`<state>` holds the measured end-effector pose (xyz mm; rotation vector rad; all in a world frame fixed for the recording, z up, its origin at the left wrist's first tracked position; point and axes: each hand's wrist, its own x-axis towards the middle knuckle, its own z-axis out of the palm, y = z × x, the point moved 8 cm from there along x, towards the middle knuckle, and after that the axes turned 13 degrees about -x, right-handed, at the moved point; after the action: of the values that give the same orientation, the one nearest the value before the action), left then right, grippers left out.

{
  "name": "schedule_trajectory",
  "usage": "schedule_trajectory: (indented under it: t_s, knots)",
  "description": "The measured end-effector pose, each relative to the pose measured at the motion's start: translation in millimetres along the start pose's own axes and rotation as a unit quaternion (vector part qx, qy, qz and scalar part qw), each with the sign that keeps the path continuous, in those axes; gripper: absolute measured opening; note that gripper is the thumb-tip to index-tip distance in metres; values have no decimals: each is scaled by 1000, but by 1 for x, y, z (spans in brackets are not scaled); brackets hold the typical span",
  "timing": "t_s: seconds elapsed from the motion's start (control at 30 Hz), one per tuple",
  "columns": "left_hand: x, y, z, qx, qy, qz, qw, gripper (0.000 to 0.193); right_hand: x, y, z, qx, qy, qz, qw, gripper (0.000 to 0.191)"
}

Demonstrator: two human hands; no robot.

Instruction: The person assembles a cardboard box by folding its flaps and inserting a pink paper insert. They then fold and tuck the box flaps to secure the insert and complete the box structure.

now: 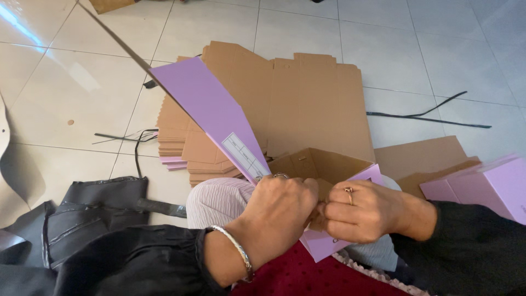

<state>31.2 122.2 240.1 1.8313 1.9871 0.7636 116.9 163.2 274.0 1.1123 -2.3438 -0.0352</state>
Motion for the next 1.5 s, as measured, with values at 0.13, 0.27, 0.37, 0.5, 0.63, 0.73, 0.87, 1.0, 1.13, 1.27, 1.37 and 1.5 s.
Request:
schedule_trajectory:
  t_s: [0.13,0.27,0.37,0.5,0.63,0.73,0.87,1.0,1.13,1.27,1.37,1.5]
  knots:
    - [0,4,-3,4,28,35,999,13,-1,0,-1,-15,15,7,1000,30]
    - [0,5,-7,0,36,42,998,13,0,2,-5,-26,19,1,999,27]
    - [1,4,-12,-33,40,38,998,15,2,4,-7,-38,29,5,999,18]
    - [4,4,-17,-49,43,43,997,17,6,7,-8,-51,44,7,998,12]
    - [6,0,-21,-73,39,31,996,20,8,10,-7,-40,20,12,999,12]
    - [10,-3,-21,-77,30,12,997,20,10,12,-7,-36,7,18,999,12]
    - [15,-3,-20,-68,28,5,997,17,13,17,-7,-11,-16,35,999,14]
    - [18,-6,-21,-69,25,-9,997,13,15,18,-7,-46,-35,50,997,15]
    - [20,-5,-23,-68,24,1,997,12,16,18,-4,-54,-67,81,993,19]
    - [22,-7,-23,-62,14,-17,998,7,18,18,-2,-61,-91,111,988,22]
    - [26,-9,-23,-57,6,-34,998,5,16,19,0,-67,-97,124,985,22]
    - [28,-11,-23,-52,-11,-57,997,3,12,17,3,-77,-84,112,987,21]
